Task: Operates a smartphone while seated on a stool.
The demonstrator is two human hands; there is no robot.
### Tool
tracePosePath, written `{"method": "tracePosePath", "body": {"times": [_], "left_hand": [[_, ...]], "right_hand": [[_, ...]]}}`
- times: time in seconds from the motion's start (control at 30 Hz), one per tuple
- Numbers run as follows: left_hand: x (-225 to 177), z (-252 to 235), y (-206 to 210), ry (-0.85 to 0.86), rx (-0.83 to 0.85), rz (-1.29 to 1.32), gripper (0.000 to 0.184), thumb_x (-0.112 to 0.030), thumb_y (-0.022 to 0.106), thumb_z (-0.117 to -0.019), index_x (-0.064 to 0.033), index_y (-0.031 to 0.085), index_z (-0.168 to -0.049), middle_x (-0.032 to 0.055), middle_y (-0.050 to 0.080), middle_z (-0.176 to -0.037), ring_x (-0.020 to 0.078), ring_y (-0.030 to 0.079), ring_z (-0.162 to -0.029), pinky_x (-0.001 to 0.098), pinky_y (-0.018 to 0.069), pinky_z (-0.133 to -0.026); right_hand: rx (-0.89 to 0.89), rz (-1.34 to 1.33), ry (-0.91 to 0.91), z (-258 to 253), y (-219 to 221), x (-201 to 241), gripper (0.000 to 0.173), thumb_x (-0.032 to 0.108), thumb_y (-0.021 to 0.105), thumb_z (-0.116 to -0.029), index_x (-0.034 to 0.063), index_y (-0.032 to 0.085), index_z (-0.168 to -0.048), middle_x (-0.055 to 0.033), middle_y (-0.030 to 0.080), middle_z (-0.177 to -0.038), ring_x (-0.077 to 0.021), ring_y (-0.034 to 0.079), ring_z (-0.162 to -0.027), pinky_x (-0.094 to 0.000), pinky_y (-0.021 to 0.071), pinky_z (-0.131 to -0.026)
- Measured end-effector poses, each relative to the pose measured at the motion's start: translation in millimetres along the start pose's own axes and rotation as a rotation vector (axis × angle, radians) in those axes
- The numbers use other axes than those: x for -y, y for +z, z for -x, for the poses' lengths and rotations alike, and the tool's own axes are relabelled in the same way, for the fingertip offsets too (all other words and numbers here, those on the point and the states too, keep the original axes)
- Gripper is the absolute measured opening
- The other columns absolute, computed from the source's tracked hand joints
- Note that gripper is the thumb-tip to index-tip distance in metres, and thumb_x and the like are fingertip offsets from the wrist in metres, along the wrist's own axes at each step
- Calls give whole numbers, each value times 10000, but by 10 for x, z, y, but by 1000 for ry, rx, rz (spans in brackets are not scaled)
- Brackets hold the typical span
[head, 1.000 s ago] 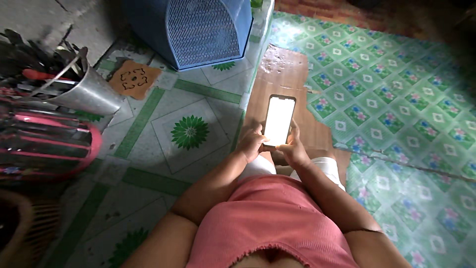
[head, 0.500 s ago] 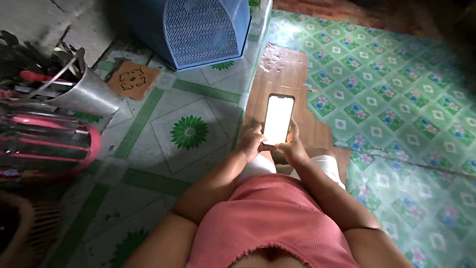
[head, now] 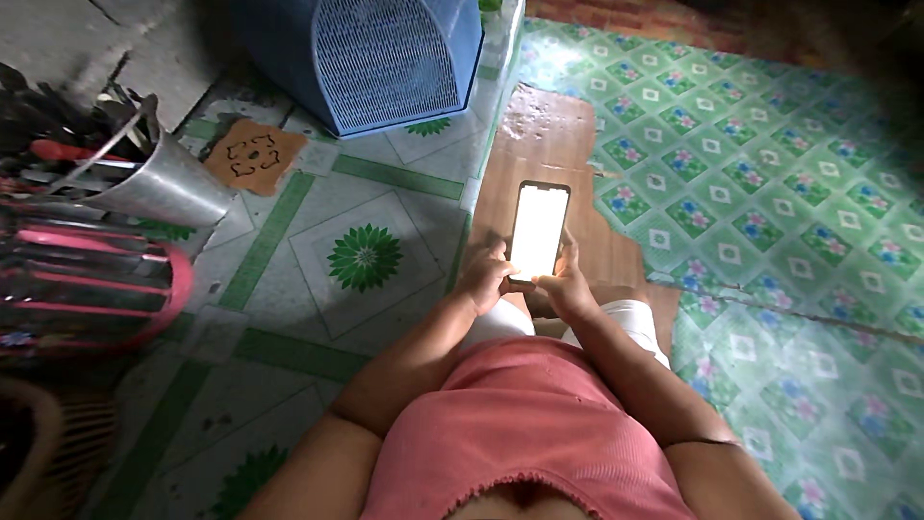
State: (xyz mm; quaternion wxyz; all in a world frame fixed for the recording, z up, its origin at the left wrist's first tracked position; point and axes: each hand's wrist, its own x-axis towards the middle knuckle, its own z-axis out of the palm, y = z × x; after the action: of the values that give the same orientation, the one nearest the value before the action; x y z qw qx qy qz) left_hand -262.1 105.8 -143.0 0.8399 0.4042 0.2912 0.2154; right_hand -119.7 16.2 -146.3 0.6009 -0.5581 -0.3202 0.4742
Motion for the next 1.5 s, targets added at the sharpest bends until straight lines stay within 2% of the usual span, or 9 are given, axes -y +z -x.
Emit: {"method": "tracePosePath", "body": {"times": [0.13,0.3,0.37,0.43,0.53,0.73,0.93,1.13,1.5], "left_hand": [[-13,11,15,6,7,-9,469,47,406,-937,-44,381,-1397,199,599,-1241,320,684,-1029,507,609,-822],[-30,27,21,-3,5,13,478,48,390,-962,-47,367,-1430,203,587,-1276,330,677,-1056,516,602,-847],[-33,31,32,0,5,-2,473,38,398,-946,-39,375,-1412,199,597,-1255,322,681,-1040,513,603,-842],[-29,30,29,8,16,-12,478,44,407,-932,-30,374,-1403,203,597,-1249,324,684,-1036,514,605,-843],[-10,34,20,21,41,-45,478,40,417,-940,-39,362,-1408,193,580,-1269,310,675,-1066,501,599,-878],[25,21,39,56,40,-106,448,37,443,-975,-32,356,-1409,199,568,-1269,291,678,-1063,474,603,-889],[-3,4,32,40,5,-65,406,-16,372,-1024,-45,370,-1429,194,572,-1282,301,679,-1052,482,610,-855],[-15,15,28,34,6,-26,443,44,400,-964,-29,361,-1399,209,584,-1259,323,689,-1031,498,615,-836],[-34,30,37,42,16,-7,482,57,396,-946,-43,346,-1415,192,584,-1257,307,683,-1036,499,606,-848]], "right_hand": [[2,20,-5,4,-20,-1,1067,-197,566,-776,257,90,-1616,-134,385,-1562,-254,592,-1251,-482,572,-937],[51,-42,-67,-4,-129,16,735,79,453,-920,179,207,-1605,-103,446,-1516,-180,581,-1225,-415,536,-967],[22,-17,-85,-6,-123,26,640,64,402,-984,179,247,-1595,-78,514,-1456,-145,623,-1145,-379,559,-919],[-3,10,-113,-19,-109,8,630,7,394,-988,162,267,-1586,-80,527,-1440,-137,627,-1133,-367,560,-916],[-27,105,-64,-10,-53,10,732,35,483,-982,195,167,-1622,-113,378,-1579,-194,528,-1315,-439,501,-1033],[-131,222,-7,-35,73,19,898,107,645,-928,234,97,-1628,-163,282,-1617,-280,488,-1352,-519,497,-1009],[11,122,25,-8,-22,89,1111,-108,639,-774,284,47,-1629,-122,267,-1635,-258,501,-1356,-492,538,-992],[47,77,26,-12,-79,86,1075,-127,594,-785,293,83,-1632,-120,289,-1633,-249,513,-1349,-476,534,-1000],[98,-70,-9,-37,-165,126,803,-138,414,-894,200,226,-1597,-91,550,-1404,-146,655,-1076,-362,574,-884]]}}
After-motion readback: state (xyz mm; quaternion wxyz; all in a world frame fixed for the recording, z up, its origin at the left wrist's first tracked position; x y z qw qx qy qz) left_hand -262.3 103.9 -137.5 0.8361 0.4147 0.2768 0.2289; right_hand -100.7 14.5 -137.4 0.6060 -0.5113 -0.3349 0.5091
